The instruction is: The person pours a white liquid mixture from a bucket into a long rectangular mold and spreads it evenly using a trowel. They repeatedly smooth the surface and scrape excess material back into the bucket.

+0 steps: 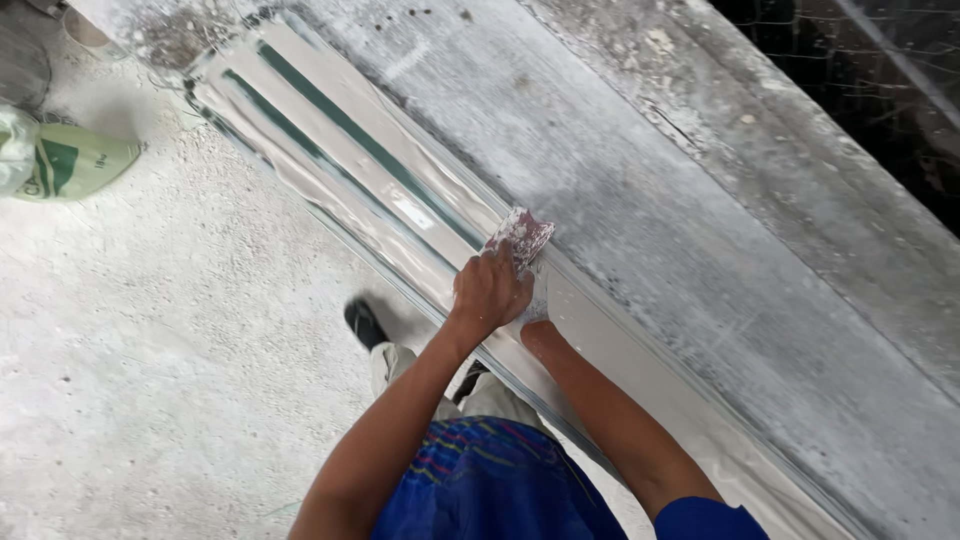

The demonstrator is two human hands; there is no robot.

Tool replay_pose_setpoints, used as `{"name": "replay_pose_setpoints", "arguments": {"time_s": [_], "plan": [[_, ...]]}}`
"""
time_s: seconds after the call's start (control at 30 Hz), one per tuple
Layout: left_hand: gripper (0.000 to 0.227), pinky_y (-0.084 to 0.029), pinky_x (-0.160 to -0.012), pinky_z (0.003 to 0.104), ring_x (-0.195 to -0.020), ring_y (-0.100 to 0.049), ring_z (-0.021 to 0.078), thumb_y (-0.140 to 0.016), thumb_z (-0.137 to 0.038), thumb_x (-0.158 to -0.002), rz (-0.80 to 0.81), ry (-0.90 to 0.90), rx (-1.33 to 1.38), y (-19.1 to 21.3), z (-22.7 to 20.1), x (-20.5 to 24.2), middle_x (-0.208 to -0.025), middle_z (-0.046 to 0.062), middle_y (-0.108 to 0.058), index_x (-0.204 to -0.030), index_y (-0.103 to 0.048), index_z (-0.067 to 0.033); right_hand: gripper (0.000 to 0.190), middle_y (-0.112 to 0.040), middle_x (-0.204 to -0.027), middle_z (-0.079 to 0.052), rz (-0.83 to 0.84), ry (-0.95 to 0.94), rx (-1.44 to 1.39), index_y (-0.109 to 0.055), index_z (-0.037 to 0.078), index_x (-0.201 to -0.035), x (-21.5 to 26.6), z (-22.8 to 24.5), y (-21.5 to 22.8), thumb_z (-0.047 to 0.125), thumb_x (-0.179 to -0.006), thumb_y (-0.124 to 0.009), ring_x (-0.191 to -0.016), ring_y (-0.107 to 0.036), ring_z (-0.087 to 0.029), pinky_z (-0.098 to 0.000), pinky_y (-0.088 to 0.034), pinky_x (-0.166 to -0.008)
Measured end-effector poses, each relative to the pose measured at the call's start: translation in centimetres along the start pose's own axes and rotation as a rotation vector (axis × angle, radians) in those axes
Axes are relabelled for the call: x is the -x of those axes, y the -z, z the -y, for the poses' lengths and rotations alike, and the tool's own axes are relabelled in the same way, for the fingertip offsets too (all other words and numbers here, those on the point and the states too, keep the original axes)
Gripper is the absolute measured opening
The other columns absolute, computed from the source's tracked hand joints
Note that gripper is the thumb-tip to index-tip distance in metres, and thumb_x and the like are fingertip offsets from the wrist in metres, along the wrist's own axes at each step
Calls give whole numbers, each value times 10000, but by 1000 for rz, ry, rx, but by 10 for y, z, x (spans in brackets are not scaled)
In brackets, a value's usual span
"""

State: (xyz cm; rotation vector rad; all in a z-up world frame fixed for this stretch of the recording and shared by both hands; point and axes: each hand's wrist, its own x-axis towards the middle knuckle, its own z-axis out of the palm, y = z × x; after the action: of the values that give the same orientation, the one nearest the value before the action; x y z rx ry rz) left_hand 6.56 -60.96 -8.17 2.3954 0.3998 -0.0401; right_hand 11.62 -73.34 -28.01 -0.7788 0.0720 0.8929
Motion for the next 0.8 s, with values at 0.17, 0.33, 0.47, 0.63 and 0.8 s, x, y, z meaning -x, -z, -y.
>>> {"name": "replay_pose_setpoints", "arguments": {"time_s": [0.17, 0.33, 0.47, 0.63, 0.8], "plan": [[785, -587, -618, 488, -678, -716, 405, -676, -410, -887, -153, -166, -119, -67, -57, 44, -766, 320, -669, -1324, -493, 215, 583, -540, -1183, -141, 111, 32, -118, -348, 121, -1550, 63, 27, 51, 378, -1026, -357, -1190, -516, -269, -408, -402, -1091], [737, -583, -607, 512, -681, -707, 433, -686, -400, -837, -121, -60, -15, -138, -105, 86, -752, 294, -680, -1283, -549, 171, 488, -550, -1106, -137, 279, 99, -68, -378, 111, -1443, 138, 53, 97, 332, -1008, -363, -1125, -546, -285, -430, -443, -1033], [612, -601, -598, 459, -663, -711, 382, -693, -403, -829, -396, -317, -122, -191, -145, 114, -932, 317, -696, -1092, -601, 142, 351, -554, -1100, -129, 271, 112, 80, -390, 93, -1419, 199, 77, 150, 262, -1111, -409, -1110, -549, -277, -402, -453, -1036], [708, -581, -527, 440, -564, -699, 351, -670, -383, -892, -209, -217, -40, -251, -204, 167, -660, 269, -660, -1234, -564, 227, 458, -580, -1246, -99, 134, 289, 781, -325, 66, -1541, 279, 105, 212, 220, -1116, -396, -1210, -541, -236, -361, -426, -1070], [770, -581, -528, 439, -558, -695, 362, -672, -411, -827, -318, -274, -134, -316, -277, 213, -682, 293, -658, -1266, -545, 209, 516, -523, -1435, -96, -66, 176, 842, -296, 58, -1595, 373, 140, 258, 167, -1101, -396, -1359, -469, -203, -321, -361, -1166]]}}
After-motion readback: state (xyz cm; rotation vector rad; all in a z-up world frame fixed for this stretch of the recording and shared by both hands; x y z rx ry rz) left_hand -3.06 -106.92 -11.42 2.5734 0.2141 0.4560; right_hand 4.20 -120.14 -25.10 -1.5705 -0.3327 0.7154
